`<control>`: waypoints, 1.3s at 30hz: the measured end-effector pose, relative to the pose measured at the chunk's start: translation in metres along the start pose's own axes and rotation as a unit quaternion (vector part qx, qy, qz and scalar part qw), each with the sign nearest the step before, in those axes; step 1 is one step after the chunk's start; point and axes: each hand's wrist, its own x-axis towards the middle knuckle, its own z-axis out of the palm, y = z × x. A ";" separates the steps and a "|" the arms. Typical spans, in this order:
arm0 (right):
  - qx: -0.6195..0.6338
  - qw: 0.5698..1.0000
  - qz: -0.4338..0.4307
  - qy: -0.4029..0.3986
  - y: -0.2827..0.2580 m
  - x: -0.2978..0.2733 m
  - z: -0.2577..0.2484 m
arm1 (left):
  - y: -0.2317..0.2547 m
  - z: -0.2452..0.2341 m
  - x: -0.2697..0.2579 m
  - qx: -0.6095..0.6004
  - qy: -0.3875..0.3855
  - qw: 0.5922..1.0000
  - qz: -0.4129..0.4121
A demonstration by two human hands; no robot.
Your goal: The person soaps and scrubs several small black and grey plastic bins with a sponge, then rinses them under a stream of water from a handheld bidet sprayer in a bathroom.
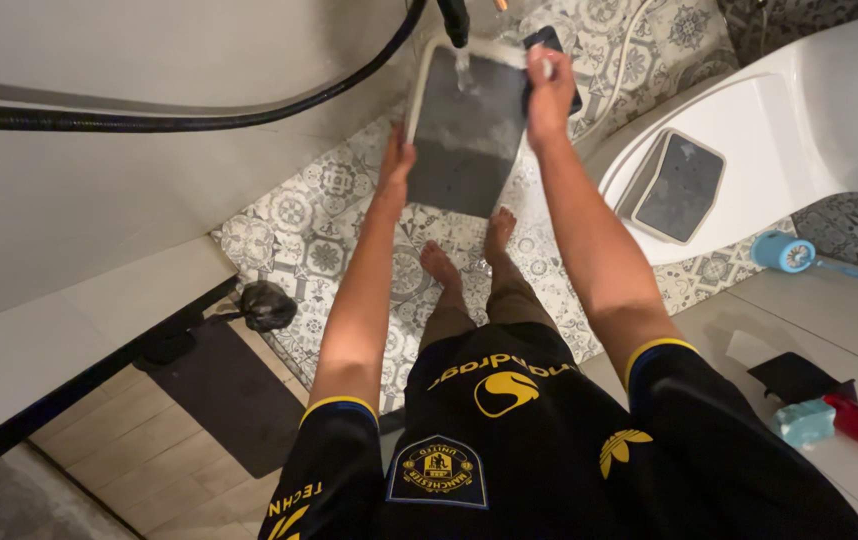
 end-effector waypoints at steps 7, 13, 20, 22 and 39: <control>0.048 0.975 0.213 0.036 0.006 -0.013 -0.054 | 0.084 0.049 0.034 0.180 -0.004 0.974 -0.140; 0.151 0.934 0.324 -0.002 -0.002 -0.096 -0.047 | 0.107 0.077 0.049 0.265 0.025 0.942 -0.204; 0.140 0.885 0.443 0.016 -0.018 -0.103 -0.041 | 0.040 0.084 0.082 0.110 0.045 0.975 -0.185; 0.217 0.854 0.472 0.022 -0.023 -0.094 -0.037 | 0.025 0.085 0.083 0.070 0.029 0.990 -0.117; 0.044 0.893 0.381 0.236 0.018 -0.040 0.059 | 0.263 0.075 0.042 0.254 0.276 0.825 0.422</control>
